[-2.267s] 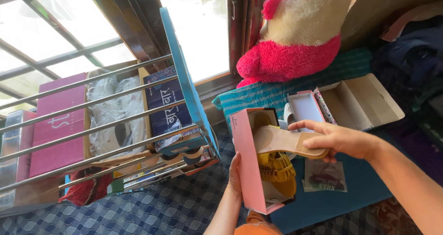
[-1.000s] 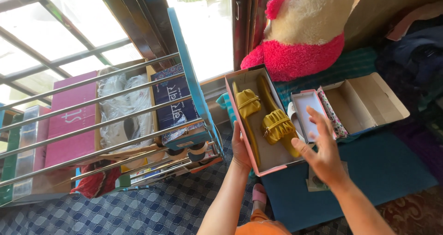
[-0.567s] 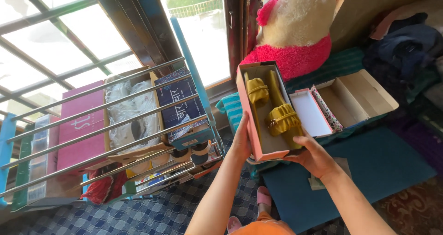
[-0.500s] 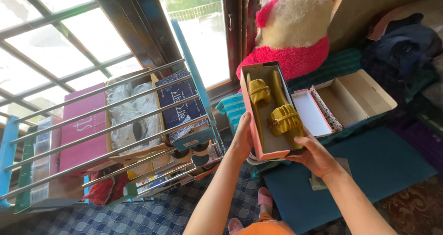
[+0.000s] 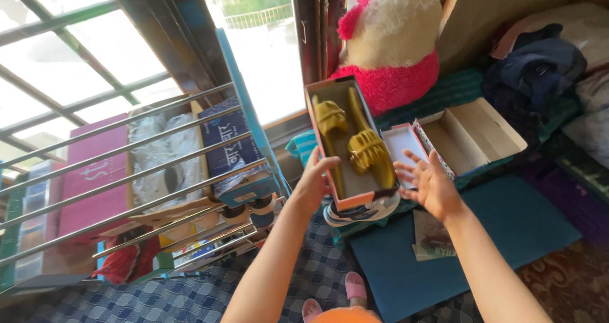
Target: Organizing shoes into boxes and cleaning the shoe rack.
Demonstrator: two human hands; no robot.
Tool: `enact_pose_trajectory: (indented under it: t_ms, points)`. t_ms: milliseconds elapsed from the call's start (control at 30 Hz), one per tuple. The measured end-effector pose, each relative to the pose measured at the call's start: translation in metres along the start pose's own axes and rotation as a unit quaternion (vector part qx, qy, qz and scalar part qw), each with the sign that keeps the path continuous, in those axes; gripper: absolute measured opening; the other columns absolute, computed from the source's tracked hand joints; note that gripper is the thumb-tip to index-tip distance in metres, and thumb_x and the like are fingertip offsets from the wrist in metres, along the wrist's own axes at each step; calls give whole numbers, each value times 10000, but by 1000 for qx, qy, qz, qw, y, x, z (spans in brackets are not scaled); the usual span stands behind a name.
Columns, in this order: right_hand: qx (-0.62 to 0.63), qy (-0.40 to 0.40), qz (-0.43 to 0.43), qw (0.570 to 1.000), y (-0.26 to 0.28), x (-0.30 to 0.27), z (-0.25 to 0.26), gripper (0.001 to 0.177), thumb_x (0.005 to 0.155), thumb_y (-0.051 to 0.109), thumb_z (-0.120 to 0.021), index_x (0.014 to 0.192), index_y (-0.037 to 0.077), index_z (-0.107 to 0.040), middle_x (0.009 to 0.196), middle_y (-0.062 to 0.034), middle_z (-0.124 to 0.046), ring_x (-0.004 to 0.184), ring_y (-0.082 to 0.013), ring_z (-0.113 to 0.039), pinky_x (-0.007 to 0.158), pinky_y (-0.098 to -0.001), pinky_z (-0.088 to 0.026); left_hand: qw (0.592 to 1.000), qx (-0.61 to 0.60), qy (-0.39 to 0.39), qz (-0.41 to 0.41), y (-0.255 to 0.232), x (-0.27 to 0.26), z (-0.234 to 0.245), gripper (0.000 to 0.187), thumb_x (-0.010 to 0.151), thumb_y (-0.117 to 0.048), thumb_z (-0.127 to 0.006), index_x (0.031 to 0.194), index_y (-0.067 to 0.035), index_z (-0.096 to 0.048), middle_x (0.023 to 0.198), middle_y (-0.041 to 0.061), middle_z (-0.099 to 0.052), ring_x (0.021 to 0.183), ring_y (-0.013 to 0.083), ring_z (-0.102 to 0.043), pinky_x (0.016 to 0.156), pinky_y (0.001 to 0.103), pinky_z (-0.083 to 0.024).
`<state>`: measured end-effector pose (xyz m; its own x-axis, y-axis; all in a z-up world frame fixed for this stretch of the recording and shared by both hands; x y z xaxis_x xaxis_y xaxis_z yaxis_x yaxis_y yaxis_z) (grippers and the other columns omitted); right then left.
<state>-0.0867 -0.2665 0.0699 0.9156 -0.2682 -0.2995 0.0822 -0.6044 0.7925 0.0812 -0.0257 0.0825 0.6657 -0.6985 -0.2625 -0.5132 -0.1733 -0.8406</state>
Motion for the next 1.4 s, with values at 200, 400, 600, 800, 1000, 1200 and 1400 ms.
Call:
enact_pose_trajectory:
  t_ms: [200,400,600,800,1000,1200,1400]
  points:
    - [-263,-231,-51,936,-77,126,202,426,964,372,-665,1290,99,-657,1143,-72,-671,977,-194,-624,779,-398,-496,995,-29,-94,26,5,38,14,882,766,-385,-734,1561,-248,-377,1347,74,-562,1013,233,-629,713,371,-587]
    - [-711,-133,-75,686,-149,175,249,484,847,443,-698,1266,205,-736,1362,-118,-641,1251,-350,-601,1061,-499,-494,991,-100,-85,3,20,57,14,875,773,-358,-735,1544,-204,-350,1371,81,-526,1193,275,-614,808,489,-612]
    - [-800,-53,-188,567,-163,174,226,506,850,494,-647,1293,260,-711,1499,-50,-539,1463,-300,-418,1191,-560,-350,991,-108,-73,-31,40,71,17,932,782,-334,-770,1570,-151,-308,1394,139,-547,1232,299,-609,847,460,-632]
    - [-830,-30,-189,524,-186,187,251,480,889,448,-683,1292,186,-687,1420,-84,-584,1372,-296,-493,1187,-579,-314,994,-65,-92,-5,39,60,12,985,715,-370,-750,1574,-194,-300,1391,92,-555,1215,216,-611,746,400,-639]
    - [-711,-189,119,667,-113,157,177,216,876,280,-751,1034,140,-795,1130,-137,-737,1015,-335,-701,876,-454,-567,992,-93,-81,-1,54,54,25,987,746,-331,-767,1591,-179,-281,1390,115,-556,1176,241,-624,713,371,-617]
    - [-293,-173,350,873,-20,118,121,137,1045,65,-635,1182,68,-634,1091,-98,-627,983,-177,-613,911,-320,-517,990,-115,-81,0,63,35,32,1011,735,-265,-768,1584,-205,-223,1331,96,-581,1166,251,-660,773,453,-667]
    - [200,-86,188,958,45,8,-1,420,1079,199,-358,1357,74,-647,995,-107,-661,830,-217,-617,774,-401,-552,988,-106,-112,29,85,26,29,1052,709,-245,-780,1589,-225,-202,1294,85,-591,1160,256,-652,806,490,-651]
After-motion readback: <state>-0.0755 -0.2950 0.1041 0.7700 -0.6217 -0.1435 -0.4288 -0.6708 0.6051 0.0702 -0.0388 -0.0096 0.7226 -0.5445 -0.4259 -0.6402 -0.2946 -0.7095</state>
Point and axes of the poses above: each hand's wrist, its own x-axis towards the middle knuckle, its own z-axis out of the back of the hand, y = z × x, the point moved 2 cm from there along x, towards the middle knuckle
